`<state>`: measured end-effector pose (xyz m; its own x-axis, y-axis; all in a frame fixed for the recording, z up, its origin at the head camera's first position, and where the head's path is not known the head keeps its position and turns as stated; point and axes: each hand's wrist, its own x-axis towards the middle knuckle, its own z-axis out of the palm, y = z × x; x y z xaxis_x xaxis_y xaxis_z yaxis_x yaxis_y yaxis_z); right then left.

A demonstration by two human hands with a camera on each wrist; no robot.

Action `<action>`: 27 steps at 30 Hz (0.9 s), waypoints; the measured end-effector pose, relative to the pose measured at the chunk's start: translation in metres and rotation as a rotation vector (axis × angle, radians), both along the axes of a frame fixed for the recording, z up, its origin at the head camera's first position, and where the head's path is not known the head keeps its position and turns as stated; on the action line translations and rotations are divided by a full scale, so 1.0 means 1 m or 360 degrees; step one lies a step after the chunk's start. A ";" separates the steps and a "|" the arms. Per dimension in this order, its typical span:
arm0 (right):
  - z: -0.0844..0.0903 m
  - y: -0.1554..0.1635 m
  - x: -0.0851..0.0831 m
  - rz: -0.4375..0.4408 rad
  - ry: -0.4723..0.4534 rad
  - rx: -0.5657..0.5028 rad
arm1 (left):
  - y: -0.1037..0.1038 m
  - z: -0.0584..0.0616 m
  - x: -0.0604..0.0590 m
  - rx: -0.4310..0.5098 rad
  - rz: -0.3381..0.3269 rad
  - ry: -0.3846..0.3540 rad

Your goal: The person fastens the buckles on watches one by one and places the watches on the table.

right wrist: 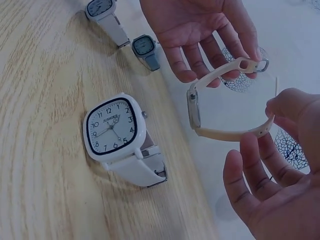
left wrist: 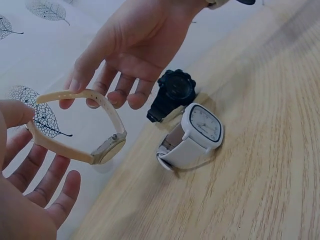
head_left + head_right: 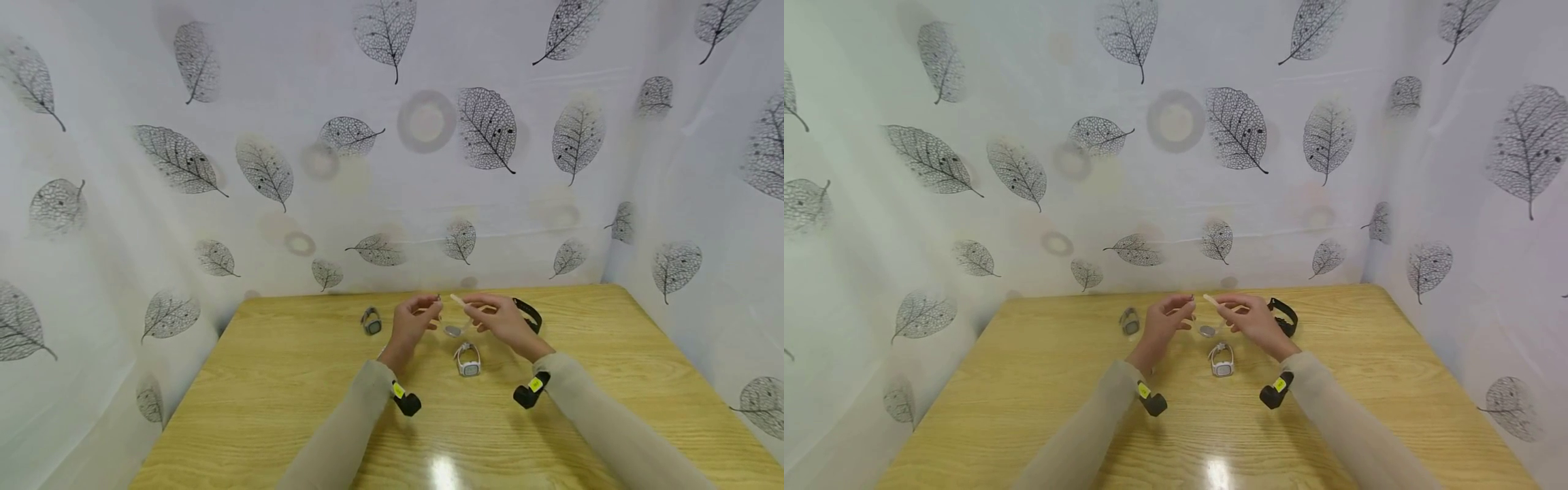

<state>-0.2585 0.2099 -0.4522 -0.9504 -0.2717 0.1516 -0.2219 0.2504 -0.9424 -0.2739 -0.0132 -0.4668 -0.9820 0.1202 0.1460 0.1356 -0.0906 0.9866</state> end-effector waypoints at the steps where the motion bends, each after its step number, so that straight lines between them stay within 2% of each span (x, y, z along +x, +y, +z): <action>1: 0.001 -0.001 0.000 0.0013 0.0002 0.0020 | 0.000 0.000 0.000 -0.0011 -0.0007 0.0017; 9: 0.001 -0.005 -0.003 0.0088 0.0025 0.0100 | 0.000 0.000 0.002 -0.0128 -0.0054 0.0129; 27: -0.006 -0.010 -0.003 0.0134 0.0044 0.0135 | 0.000 -0.007 0.003 -0.0416 0.0018 0.0309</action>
